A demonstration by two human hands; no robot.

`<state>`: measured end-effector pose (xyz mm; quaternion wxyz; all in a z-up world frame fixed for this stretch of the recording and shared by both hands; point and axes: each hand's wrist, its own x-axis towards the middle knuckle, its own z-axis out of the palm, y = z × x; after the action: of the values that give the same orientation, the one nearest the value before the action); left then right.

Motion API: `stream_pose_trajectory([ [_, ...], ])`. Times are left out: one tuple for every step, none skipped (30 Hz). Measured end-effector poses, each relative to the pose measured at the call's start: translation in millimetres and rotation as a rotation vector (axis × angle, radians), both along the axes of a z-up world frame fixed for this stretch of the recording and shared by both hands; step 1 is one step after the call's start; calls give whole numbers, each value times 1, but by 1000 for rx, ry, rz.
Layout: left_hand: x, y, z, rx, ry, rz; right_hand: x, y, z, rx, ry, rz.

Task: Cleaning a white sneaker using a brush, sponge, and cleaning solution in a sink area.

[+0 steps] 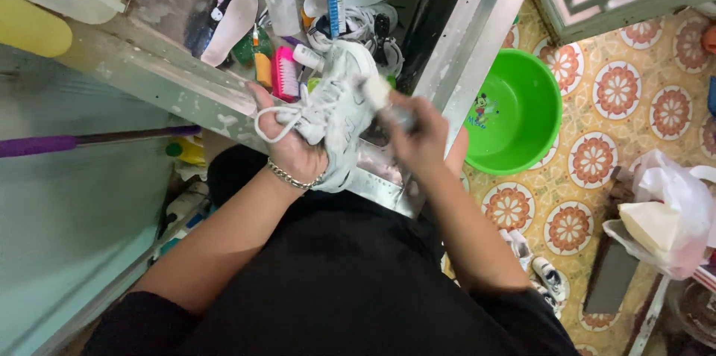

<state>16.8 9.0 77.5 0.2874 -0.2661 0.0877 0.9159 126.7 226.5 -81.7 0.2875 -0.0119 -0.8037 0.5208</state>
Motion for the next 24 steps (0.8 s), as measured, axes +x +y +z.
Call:
stream_pose_trajectory([
  [-3, -1, 0, 2, 1, 3, 6, -27, 21, 2, 1, 3],
  [-4, -4, 0, -5, 3, 5, 13, -57, 41, -40, -33, 84],
  [-6, -6, -1, -11, 4, 7, 21, -87, 62, -81, -67, 165],
  [-7, -6, -1, -12, 5, 5, 17, -64, 37, -82, -66, 163],
  [-8, -7, -2, -17, 9, 5, 13, -43, 12, -72, -47, 155],
  [-8, -9, -2, -23, 9, 7, 10, -22, -13, -63, -32, 150],
  [-8, -9, -2, -24, 7, 7, 8, -21, -10, -65, -34, 151],
  [-9, -8, -3, -27, 11, 15, 2, -18, -7, -23, -22, 109],
  [-11, -7, -3, -29, 15, 24, -4, -15, -4, 19, -8, 67],
  [-15, -6, -3, -30, 21, 30, 3, -42, 17, 18, -3, 74],
  [-20, -5, -4, -36, 29, 38, 10, -69, 39, 11, -51, 151],
  [-22, -6, -6, -43, 33, 40, 21, -98, 59, 1, -102, 222],
  [-22, -9, -7, -47, 34, 41, 12, -72, 34, -2, -101, 223],
  [-21, -12, -9, -53, 34, 44, 5, -46, 10, -16, -72, 215],
  [-20, -14, -11, -59, 35, 48, -2, -19, -14, -31, -44, 208],
  [-19, -11, -12, -57, 32, 48, -2, -30, 2, -29, -46, 208],
  [-18, -8, -13, -60, 33, 49, -2, -40, 18, 42, -59, 185],
  [-21, -5, -12, -63, 42, 57, -7, -49, 33, 114, -62, 167],
  [-27, -4, -12, -62, 48, 62, -7, -61, 42, 115, -56, 172],
  [-28, -4, -13, -70, 47, 62, -1, -75, 51, 84, -50, 260],
  [-30, -4, -14, -77, 47, 62, 5, -90, 60, 53, -43, 347],
  [-29, -4, -14, -74, 48, 61, -6, -65, 47, 55, -43, 345],
  [-28, -4, -14, -76, 52, 61, -18, -40, 35, 52, -22, 318],
  [-25, -6, -14, -82, 51, 65, -27, -17, 21, 42, -5, 295],
])
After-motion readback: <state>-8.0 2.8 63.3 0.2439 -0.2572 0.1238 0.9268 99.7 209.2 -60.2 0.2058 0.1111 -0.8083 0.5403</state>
